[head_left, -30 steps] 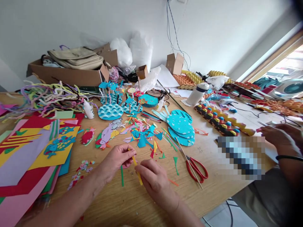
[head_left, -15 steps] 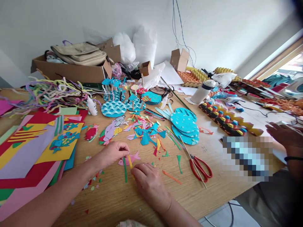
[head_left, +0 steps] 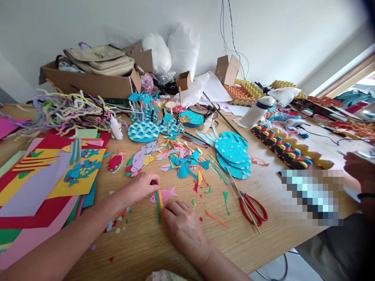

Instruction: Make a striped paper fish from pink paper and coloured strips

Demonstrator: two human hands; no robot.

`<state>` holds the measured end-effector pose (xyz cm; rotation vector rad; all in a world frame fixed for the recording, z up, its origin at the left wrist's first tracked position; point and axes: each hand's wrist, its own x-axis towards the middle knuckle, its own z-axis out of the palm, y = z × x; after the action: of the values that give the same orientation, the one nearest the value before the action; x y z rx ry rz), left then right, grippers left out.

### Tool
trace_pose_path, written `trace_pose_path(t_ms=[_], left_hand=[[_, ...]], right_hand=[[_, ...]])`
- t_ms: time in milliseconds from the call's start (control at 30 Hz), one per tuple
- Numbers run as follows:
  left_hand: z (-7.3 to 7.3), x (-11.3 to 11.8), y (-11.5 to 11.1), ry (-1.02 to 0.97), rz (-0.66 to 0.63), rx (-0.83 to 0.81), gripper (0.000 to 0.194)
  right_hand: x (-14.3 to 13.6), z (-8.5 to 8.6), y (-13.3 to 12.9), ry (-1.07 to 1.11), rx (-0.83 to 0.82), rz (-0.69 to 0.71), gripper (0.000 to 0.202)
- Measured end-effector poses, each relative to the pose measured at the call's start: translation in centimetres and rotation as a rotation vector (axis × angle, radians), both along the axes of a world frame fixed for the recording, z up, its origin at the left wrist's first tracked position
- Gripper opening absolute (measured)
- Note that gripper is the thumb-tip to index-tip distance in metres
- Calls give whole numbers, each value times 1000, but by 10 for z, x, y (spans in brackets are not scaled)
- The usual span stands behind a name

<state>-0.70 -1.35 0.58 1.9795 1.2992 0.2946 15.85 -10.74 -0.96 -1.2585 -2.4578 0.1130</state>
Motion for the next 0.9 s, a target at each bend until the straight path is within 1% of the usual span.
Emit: trace_pose_path(t_ms=[333,900], left_hand=[[-7,-1,-3,17,-14,48,9],[-5,0,-4,44,-23,60,9]], right_hand=[[-1,-2,-2,9,-20,-4,13],[-2,-3,-3,-7,-43,-8,9]])
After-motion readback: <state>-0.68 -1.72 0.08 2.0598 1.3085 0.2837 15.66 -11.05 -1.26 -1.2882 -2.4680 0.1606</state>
